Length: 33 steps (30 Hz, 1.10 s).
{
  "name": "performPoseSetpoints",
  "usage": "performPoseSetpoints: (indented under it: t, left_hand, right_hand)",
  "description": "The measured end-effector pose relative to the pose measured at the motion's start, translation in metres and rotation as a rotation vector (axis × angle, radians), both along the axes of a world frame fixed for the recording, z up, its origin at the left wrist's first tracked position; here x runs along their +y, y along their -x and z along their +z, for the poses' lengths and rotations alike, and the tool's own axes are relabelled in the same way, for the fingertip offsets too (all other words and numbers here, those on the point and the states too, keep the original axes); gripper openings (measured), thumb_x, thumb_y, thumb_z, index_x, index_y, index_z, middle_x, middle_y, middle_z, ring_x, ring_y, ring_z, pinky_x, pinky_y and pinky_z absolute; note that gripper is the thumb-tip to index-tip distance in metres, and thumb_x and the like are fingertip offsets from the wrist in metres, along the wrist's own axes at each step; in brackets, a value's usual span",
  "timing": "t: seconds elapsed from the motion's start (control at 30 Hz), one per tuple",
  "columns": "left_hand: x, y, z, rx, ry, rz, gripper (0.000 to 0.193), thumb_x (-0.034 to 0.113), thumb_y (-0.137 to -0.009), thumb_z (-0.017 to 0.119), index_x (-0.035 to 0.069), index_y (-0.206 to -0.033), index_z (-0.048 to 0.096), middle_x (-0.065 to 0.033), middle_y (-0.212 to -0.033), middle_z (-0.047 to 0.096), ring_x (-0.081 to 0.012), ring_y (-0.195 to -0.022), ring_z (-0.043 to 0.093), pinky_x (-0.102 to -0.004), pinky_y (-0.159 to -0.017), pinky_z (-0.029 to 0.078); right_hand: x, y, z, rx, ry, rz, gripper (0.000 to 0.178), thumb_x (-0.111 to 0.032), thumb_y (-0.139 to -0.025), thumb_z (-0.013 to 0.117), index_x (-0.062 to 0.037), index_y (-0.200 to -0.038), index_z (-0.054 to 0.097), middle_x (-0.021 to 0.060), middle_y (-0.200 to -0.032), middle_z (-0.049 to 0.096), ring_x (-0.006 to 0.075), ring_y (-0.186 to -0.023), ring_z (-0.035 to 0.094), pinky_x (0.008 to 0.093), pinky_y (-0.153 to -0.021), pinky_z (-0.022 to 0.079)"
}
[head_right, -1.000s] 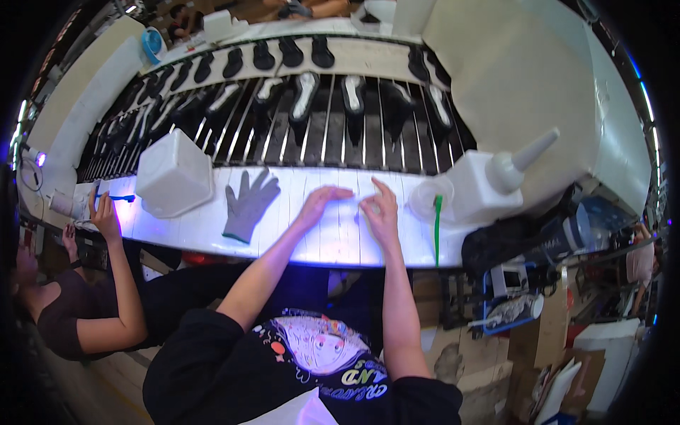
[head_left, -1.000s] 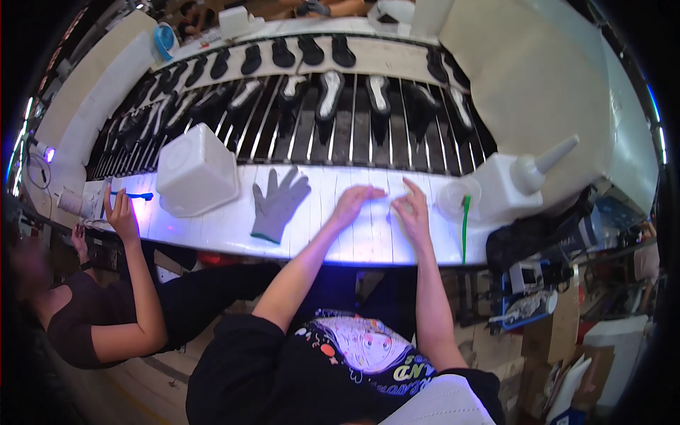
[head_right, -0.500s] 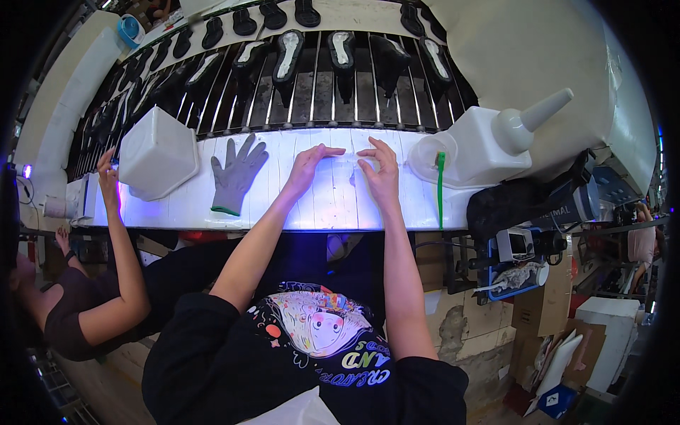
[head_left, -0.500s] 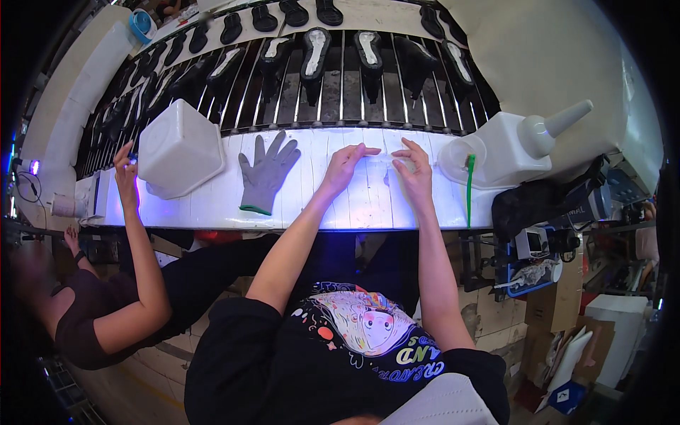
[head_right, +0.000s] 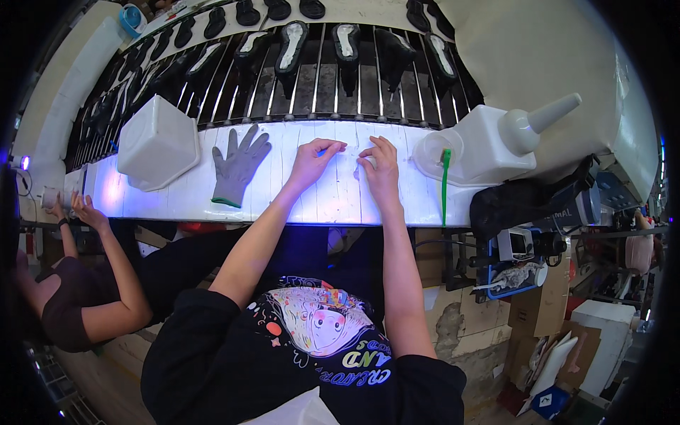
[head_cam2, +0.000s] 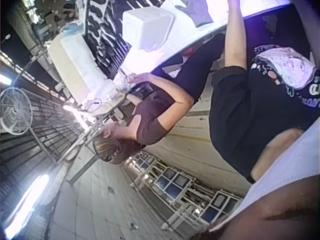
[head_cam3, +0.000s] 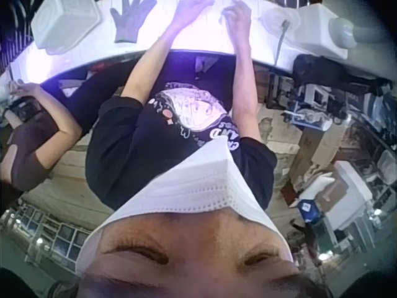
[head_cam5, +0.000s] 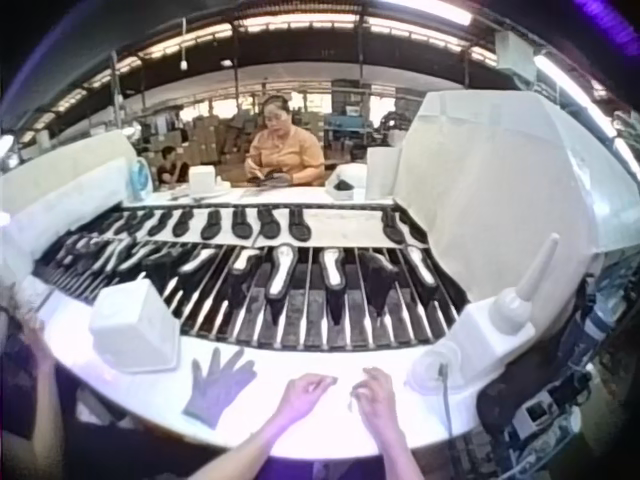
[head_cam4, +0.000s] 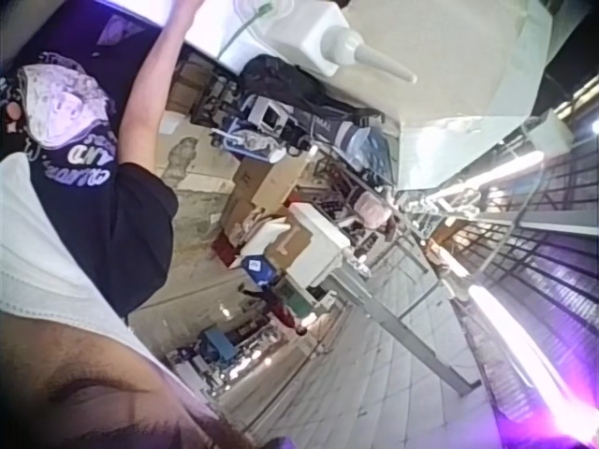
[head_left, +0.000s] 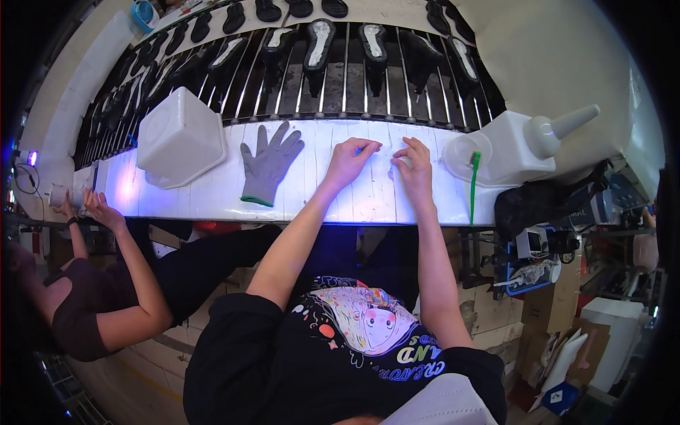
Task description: Applying adhesive or primer to the edges of shoe soles using a small brush.
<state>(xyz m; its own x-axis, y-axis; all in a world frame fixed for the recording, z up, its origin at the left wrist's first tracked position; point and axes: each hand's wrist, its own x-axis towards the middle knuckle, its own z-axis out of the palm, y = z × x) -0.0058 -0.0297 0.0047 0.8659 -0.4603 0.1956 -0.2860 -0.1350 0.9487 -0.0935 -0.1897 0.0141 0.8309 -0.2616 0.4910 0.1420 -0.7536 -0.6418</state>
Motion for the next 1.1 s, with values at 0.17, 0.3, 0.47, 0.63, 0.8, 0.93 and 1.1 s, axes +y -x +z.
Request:
performPoseSetpoints:
  t: [0.17, 0.3, 0.47, 0.63, 0.8, 0.93, 1.1]
  left_hand:
    - [-0.001, 0.0, 0.001, -0.014, -0.013, -0.001, 0.02, 0.022, -0.088, 0.061, 0.007, -0.095, 0.072, -0.0117, -0.089, 0.069, -0.0213, -0.086, 0.066, -0.0298, -0.077, 0.05]
    - [0.002, 0.003, -0.001, -0.009, -0.034, -0.027, 0.019, 0.02, -0.089, 0.06, 0.006, -0.095, 0.072, -0.0085, -0.092, 0.07, -0.0163, -0.087, 0.066, -0.0283, -0.079, 0.05]
    - [0.002, 0.003, 0.001, -0.107, -0.065, -0.033, 0.02, 0.022, -0.086, 0.061, 0.007, -0.092, 0.072, -0.0126, -0.085, 0.068, -0.025, -0.081, 0.065, -0.033, -0.073, 0.05]
    - [0.0, 0.003, 0.002, -0.082, 0.03, 0.003, 0.02, 0.023, -0.087, 0.061, 0.007, -0.092, 0.072, -0.0134, -0.085, 0.068, -0.0254, -0.082, 0.065, -0.0335, -0.075, 0.05]
    - [0.004, -0.005, -0.004, 0.212, 0.299, -0.047, 0.04, 0.034, -0.097, 0.045, 0.003, -0.106, 0.068, -0.0118, -0.098, 0.069, -0.0195, -0.094, 0.064, -0.0327, -0.089, 0.046]
    - [0.019, -0.021, -0.015, 0.614, 0.869, -0.078, 0.063, 0.048, -0.1, 0.02, 0.0, -0.131, 0.047, -0.0153, -0.126, 0.056, -0.0199, -0.118, 0.051, -0.0309, -0.104, 0.034]
    - [0.027, -0.032, -0.028, 0.756, 1.164, -0.172, 0.066, 0.052, -0.098, 0.023, 0.002, -0.141, 0.032, -0.0178, -0.141, 0.041, -0.027, -0.132, 0.036, -0.0415, -0.111, 0.026]
  right_hand:
    - [-0.004, -0.004, -0.005, 0.044, 0.079, 0.006, 0.011, -0.004, -0.073, 0.068, -0.0027, -0.08, 0.061, 0.0154, -0.118, 0.057, 0.0355, -0.12, 0.045, 0.0434, -0.1, 0.037]
    - [0.001, -0.009, 0.0, 0.145, 0.202, -0.001, 0.013, -0.004, -0.075, 0.066, -0.002, -0.083, 0.056, 0.0129, -0.117, 0.053, 0.032, -0.119, 0.044, 0.0422, -0.096, 0.035]
    - [0.007, -0.025, 0.007, 0.131, 0.216, -0.009, 0.013, -0.006, -0.076, 0.066, -0.0026, -0.083, 0.055, 0.0123, -0.114, 0.054, 0.0301, -0.111, 0.047, 0.042, -0.092, 0.035]
    - [0.006, -0.035, -0.001, 0.075, 0.003, -0.002, 0.009, -0.01, -0.085, 0.058, -0.0016, -0.09, 0.058, 0.0128, -0.114, 0.055, 0.0305, -0.105, 0.05, 0.0411, -0.089, 0.038]
    - [0.038, -0.038, 0.039, 0.039, -0.262, 0.022, 0.023, -0.01, -0.092, 0.051, -0.0009, -0.111, 0.058, 0.0137, -0.125, 0.053, 0.0297, -0.113, 0.051, 0.0382, -0.095, 0.039]
    - [0.122, -0.031, 0.048, 0.116, -0.426, 0.257, 0.054, -0.017, -0.096, 0.043, 0.0002, -0.144, 0.025, 0.0198, -0.151, 0.02, 0.0299, -0.142, 0.015, 0.0368, -0.114, 0.012]
    - [0.16, -0.034, 0.006, 0.319, -0.055, 0.25, 0.069, -0.031, -0.094, 0.042, 0.0054, -0.145, 0.012, 0.0282, -0.15, 0.013, 0.0411, -0.141, 0.004, 0.0466, -0.114, 0.004]
